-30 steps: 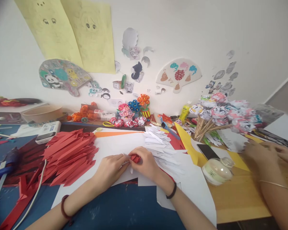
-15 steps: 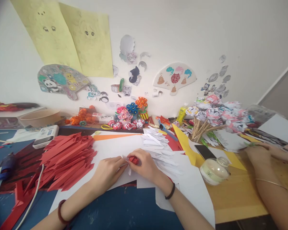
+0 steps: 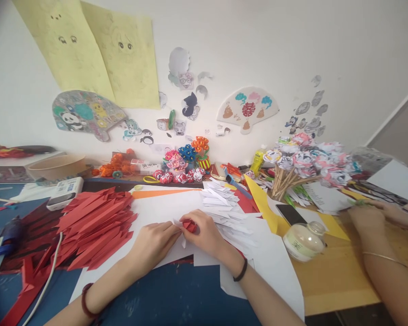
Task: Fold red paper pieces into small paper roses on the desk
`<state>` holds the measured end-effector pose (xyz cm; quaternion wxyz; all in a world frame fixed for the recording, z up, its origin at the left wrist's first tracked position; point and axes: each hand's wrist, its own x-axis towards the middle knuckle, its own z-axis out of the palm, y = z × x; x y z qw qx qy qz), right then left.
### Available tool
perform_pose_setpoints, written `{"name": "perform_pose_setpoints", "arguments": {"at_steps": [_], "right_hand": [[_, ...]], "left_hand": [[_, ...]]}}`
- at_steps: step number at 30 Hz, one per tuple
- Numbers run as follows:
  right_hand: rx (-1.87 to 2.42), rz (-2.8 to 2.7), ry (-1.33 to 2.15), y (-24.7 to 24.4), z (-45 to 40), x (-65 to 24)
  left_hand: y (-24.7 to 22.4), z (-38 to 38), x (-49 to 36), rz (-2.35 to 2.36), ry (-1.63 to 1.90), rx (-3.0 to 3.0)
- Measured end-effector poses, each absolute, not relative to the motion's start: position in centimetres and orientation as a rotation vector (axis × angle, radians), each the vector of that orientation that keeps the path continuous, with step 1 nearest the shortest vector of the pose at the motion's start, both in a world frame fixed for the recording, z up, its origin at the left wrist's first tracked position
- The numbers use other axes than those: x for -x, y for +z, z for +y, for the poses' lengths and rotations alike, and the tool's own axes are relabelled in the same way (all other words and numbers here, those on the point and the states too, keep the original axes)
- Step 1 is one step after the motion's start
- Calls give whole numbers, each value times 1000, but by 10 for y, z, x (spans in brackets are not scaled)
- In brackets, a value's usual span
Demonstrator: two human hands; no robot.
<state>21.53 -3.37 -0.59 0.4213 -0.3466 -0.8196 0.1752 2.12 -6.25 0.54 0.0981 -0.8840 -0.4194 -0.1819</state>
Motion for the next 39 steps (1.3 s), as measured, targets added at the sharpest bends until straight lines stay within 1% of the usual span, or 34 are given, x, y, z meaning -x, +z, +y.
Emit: {"name": "perform_pose_setpoints", "arguments": {"at_steps": [14,21,27,32,39], "right_hand": [[849,-2057,416,-4,-34,-218],[858,-2053,511,-5,-35,-219],[861,-2049,579,-1,-30,-231],[887,-2105,602,2,-27,-239],[842,-2139,536,-1,-29,-235]], "left_hand": [[7,-61,-21,-1283,-523,2644],[5,-60,-21,-1359,-543,2636],[5,-52,-14,-1449,-690,2648],[3,-47,-11,-1431,-687,2627],[3,-47,-11,-1386,-803,2616]]}}
